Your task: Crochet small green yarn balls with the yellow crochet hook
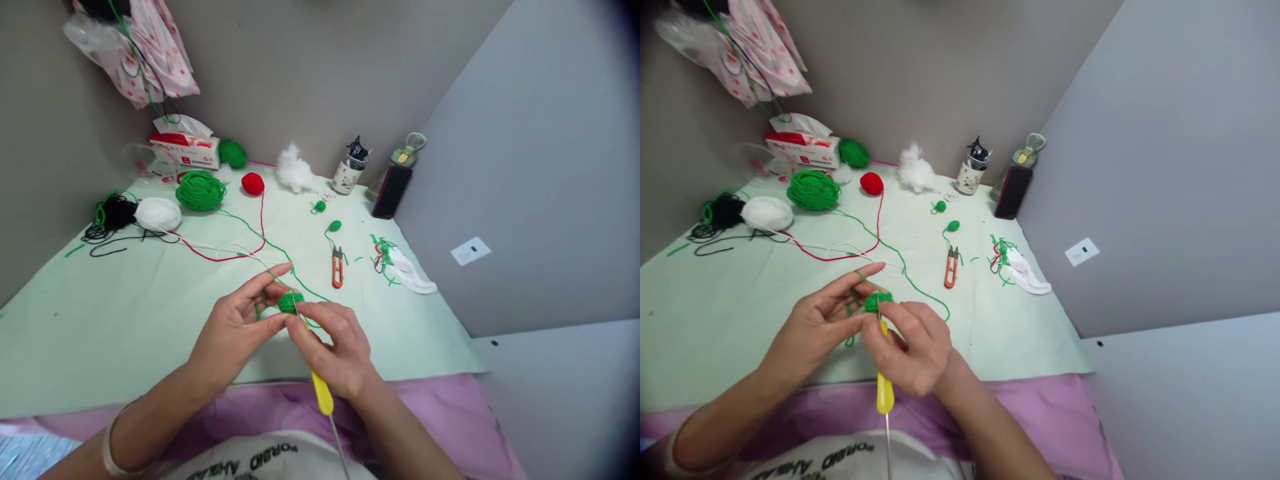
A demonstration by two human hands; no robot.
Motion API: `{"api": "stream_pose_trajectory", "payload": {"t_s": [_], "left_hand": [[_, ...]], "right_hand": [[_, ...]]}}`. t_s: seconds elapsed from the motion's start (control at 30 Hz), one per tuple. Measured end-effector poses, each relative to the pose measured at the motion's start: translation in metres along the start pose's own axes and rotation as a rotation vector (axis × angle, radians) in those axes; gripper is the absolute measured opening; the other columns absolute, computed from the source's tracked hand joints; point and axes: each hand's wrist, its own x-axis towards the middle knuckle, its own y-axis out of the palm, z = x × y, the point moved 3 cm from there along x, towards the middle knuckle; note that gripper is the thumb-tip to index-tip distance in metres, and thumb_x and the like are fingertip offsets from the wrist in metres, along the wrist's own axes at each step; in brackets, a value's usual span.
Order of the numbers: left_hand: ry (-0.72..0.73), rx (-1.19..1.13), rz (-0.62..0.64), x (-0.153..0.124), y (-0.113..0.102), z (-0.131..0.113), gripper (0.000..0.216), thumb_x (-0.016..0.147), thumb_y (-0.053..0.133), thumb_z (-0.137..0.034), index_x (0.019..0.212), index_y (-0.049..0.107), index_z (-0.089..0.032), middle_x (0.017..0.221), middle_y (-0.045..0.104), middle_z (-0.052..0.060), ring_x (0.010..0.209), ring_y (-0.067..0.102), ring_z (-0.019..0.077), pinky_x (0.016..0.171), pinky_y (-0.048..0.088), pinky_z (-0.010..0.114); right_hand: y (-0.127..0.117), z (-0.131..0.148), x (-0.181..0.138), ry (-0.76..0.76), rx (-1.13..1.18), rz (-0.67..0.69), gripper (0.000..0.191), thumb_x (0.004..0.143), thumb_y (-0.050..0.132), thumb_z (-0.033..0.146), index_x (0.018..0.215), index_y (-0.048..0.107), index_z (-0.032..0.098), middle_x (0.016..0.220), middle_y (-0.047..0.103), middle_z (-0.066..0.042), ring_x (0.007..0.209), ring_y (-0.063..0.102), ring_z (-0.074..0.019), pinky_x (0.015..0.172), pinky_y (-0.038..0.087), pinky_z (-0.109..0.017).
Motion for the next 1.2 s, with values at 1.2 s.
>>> {"api": "stream_pose_trajectory", "payload": {"t_s": [1.2], "left_hand": [[-0.021, -0.152, 0.294, 0.008, -0.007, 0.003, 0.051, 0.081, 0.078, -0.024, 0.131, 0.073, -0.036, 0.098, 0.057, 0.002, 0.087, 0.051, 0.0149, 0.067, 0.042, 0.021]], "right_hand": [[0.001, -0.026, 0.004, 0.698, 0.952, -0.121, 0.017, 0.099, 0.065, 0.024, 0.102, 0.081, 0.028, 0.091, 0.079, -0.003, 0.077, 0.074, -0.0170, 0.071, 0.063, -0.033]]}}
